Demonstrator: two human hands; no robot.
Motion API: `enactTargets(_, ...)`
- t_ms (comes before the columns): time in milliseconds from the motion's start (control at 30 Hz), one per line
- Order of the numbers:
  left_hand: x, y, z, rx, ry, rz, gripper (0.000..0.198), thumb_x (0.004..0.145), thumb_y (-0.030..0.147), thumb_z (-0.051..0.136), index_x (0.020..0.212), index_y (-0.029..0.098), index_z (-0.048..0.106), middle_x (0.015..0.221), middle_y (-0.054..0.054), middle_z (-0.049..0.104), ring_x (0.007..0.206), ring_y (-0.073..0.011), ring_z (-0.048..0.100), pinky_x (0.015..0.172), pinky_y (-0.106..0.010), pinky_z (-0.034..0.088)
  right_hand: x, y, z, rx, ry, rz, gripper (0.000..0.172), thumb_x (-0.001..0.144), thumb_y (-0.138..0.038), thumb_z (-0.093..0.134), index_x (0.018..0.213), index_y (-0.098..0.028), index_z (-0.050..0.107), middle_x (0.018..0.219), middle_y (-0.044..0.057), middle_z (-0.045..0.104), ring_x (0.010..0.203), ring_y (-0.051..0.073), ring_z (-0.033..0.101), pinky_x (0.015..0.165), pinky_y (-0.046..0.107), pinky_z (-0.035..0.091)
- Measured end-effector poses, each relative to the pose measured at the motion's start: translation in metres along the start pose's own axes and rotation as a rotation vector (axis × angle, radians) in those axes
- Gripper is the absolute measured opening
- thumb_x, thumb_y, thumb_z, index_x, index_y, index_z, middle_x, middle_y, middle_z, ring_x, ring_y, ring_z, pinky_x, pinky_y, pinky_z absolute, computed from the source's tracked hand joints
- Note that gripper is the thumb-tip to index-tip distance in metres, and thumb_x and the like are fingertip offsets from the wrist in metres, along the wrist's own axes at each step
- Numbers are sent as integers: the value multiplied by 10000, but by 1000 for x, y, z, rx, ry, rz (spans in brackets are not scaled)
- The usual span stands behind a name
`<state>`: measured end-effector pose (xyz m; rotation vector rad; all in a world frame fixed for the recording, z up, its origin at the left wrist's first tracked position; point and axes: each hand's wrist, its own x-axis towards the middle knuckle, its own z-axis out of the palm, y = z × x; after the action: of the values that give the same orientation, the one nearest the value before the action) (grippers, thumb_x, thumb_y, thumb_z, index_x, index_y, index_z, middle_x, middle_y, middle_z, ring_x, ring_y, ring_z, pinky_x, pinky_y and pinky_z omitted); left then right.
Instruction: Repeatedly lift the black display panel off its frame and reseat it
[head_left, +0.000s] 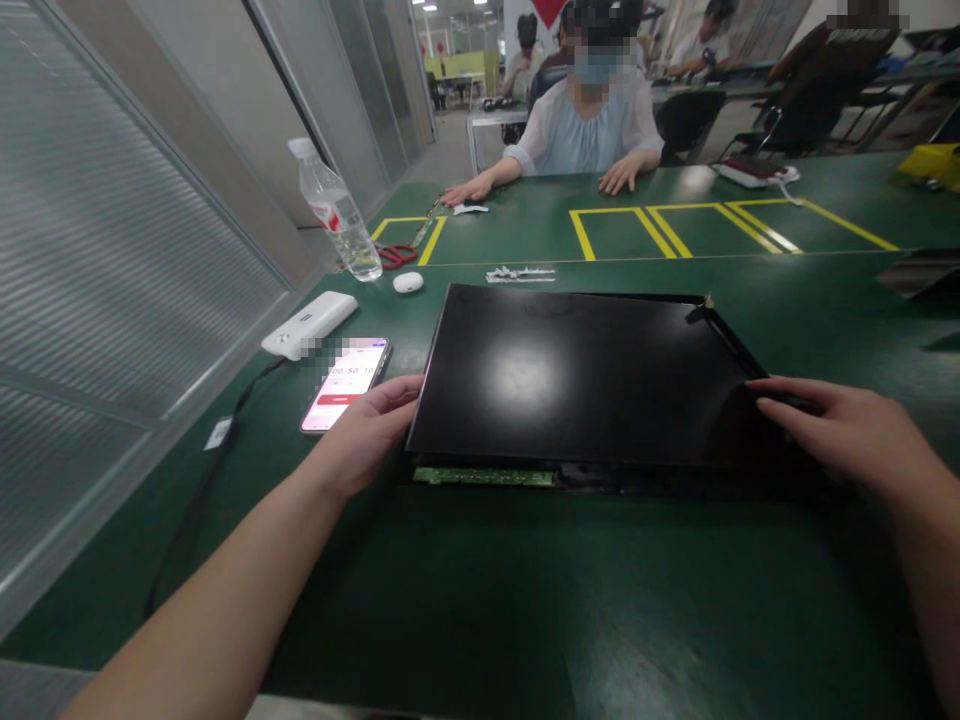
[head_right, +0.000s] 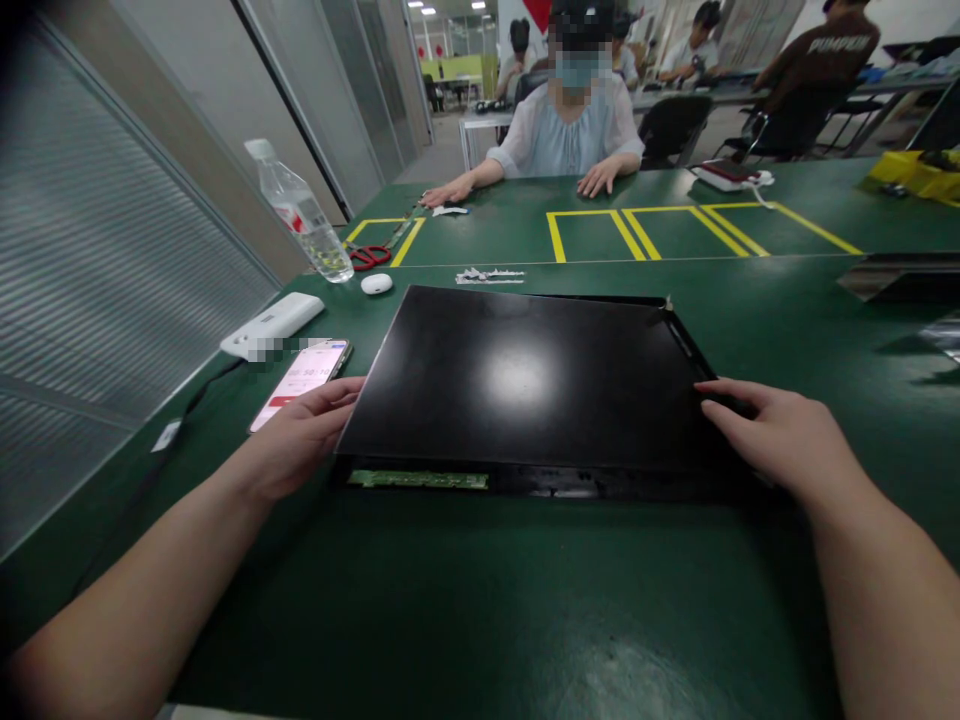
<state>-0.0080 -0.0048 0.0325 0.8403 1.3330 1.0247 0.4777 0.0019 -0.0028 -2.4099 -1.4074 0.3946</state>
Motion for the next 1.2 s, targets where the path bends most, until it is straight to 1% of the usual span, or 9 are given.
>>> enactTargets(233, 3, 2, -4, 112, 37, -22, 254, 631, 138, 832, 882, 174, 846, 975, -106, 842, 1070, -324, 767, 891, -365, 602, -1, 1, 3, 10, 38, -51, 548, 654, -618, 610, 1058, -321, 832, 597, 20, 671, 512, 254, 622, 504, 377, 449)
enactTargets(400, 6, -3, -5, 184, 120, 47, 157, 655, 248, 879, 799, 201, 836, 1038, -126, 839, 1272, -365, 669, 1122, -439, 479, -7, -11, -2, -37, 23, -11, 560, 668, -583, 593, 1098, -310, 826, 580, 23, 649, 558, 267, 627, 562, 399, 471)
enactTargets(600, 2, -4, -6, 329, 30, 194, 337, 597, 339, 975, 891, 234, 845, 1486, -138, 657, 1402, -401, 570, 1158, -467, 462, 0, 1, 1, -18, 1, -61, 589, 683, -628, 604, 1127, -306, 819, 474, -5, 581, 474, 274, 608, 536, 411, 474)
enactTargets(700, -2, -3, -5, 301, 3, 264, 348, 633, 371, 960, 930, 226, 850, 1567, -136, 584, 1481, -411, 476, 1199, -475, 412, 3, 6, 5, -11, 18, -82, 591, 690, -652, 601, 1124, -309, 812, 481, -7, 588, 460, 272, 606, 528, 412, 477)
enactTargets(767, -5, -3, -4, 250, -30, 324, 325, 705, 383, 923, 984, 231, 856, 1590, -114, 563, 1513, -405, 430, 1204, -465, 409, 4, 8, 7, 2, 51, -99, 596, 693, -664, 603, 1124, -307, 805, 552, 9, 645, 503, 271, 631, 549, 411, 493)
enactTargets(867, -8, -4, -3, 167, -81, 404, 284, 783, 356, 876, 1044, 245, 861, 1610, -76, 543, 1544, -389, 380, 1183, -418, 444, 6, 10, 10, 55, 113, -126, 619, 686, -650, 618, 1169, -298, 777, 872, 61, 788, 689, 279, 708, 669, 422, 551)
enactTargets(967, -11, -4, -1, 132, -94, 451, 260, 796, 317, 864, 1049, 256, 865, 1621, -54, 528, 1565, -388, 337, 1159, -398, 475, 10, 11, 12, 130, 116, -89, 694, 684, -636, 627, 1267, -273, 725, 1142, 100, 788, 894, 312, 736, 842, 478, 577)
enactTargets(1100, -14, -3, 3, 105, -63, 514, 314, 779, 277, 869, 1093, 282, 859, 1621, -38, 526, 1584, -382, 301, 1156, -392, 481, 8, 4, 8, 210, 65, 44, 728, 690, -607, 643, 1307, -227, 713, 1195, 134, 769, 1053, 366, 719, 952, 547, 560)
enactTargets(1200, -15, -3, 4, 96, -68, 545, 330, 781, 257, 863, 1109, 292, 855, 1631, -27, 512, 1578, -374, 319, 1151, -379, 487, -2, -8, 3, 281, 88, 193, 632, 679, -570, 693, 1197, -214, 767, 1160, 144, 774, 1067, 388, 712, 989, 562, 547)
